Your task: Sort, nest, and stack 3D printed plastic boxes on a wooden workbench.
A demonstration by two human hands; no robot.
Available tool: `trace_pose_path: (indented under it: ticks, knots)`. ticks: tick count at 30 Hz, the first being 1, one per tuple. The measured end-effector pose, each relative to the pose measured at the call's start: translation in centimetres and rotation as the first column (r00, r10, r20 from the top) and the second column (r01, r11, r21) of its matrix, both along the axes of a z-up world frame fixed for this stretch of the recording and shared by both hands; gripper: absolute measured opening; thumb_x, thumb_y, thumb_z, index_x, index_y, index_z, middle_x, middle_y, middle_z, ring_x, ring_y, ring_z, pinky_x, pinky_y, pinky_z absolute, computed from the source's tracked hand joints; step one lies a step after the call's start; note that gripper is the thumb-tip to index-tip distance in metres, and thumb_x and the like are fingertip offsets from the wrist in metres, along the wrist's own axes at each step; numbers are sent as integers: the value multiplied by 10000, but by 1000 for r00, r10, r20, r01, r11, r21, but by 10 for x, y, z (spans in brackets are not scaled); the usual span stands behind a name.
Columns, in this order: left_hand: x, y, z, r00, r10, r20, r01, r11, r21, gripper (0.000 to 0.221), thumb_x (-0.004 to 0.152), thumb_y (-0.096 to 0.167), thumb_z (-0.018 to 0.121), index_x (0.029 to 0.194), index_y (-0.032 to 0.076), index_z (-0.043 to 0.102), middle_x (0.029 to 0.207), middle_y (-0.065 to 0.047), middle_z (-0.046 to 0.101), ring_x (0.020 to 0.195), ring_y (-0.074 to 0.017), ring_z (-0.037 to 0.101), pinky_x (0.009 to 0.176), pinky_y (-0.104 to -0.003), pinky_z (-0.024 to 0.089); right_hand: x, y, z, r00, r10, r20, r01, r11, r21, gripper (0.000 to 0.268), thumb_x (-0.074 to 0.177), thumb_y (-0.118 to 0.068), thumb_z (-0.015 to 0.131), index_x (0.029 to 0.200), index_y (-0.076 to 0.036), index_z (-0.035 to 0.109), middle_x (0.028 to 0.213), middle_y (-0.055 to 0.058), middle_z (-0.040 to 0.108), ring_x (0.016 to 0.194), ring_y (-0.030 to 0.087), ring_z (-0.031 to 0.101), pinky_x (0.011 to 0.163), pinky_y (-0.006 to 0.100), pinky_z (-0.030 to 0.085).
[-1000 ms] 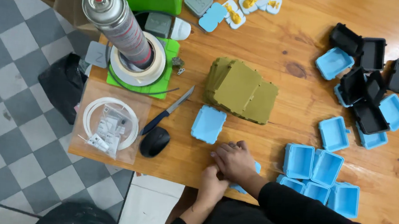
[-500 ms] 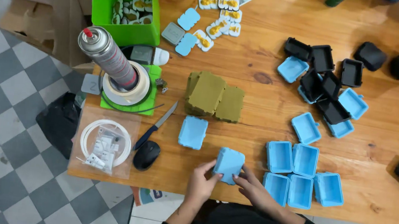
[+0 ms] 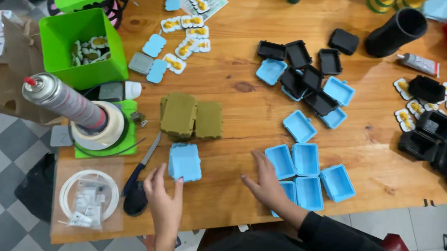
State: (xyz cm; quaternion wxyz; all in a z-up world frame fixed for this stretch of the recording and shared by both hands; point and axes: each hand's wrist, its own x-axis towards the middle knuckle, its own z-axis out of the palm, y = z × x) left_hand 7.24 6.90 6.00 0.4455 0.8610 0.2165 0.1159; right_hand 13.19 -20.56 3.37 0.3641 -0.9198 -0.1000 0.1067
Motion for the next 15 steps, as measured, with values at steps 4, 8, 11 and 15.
trace_pose_path:
  ticks: [4,8,11,15]
  knots:
    - [-9,-35,11,994,-75,77,62,985,158,461,881,165,715,1322,85,611,1372,-145,482,1206,-325,532,992,-405,465,-12,-40,-9,952,-143,-272,146,989,-9,877,863,-345,679,1554,-29,242,1511,210,414,1360,355,466,1095,430,404]
    - [-2,-80,-8,898,-430,-91,421,901,-107,445,934,236,613,1365,129,583,1432,-115,473,1269,-306,542,1030,-433,483,-14,-29,-3,931,105,-349,-33,978,205,816,867,-226,699,1548,-87,271,1530,155,462,1323,285,551,1056,384,472]
    - [5,-113,-34,835,-549,-37,535,826,-179,446,927,214,621,1360,108,606,1540,-189,383,1299,-372,523,1047,-447,457,9,-35,1,927,79,-368,45,947,318,599,866,-124,669,1429,-78,469,1333,94,644,1104,202,651,920,321,545]
    - [13,-139,-67,885,-463,-46,458,884,-88,435,900,233,666,1298,61,638,1593,-212,325,1368,-398,440,1043,-416,437,73,-81,13,945,-324,35,322,945,48,269,875,-170,639,1127,-75,653,911,49,714,744,201,654,678,321,530]
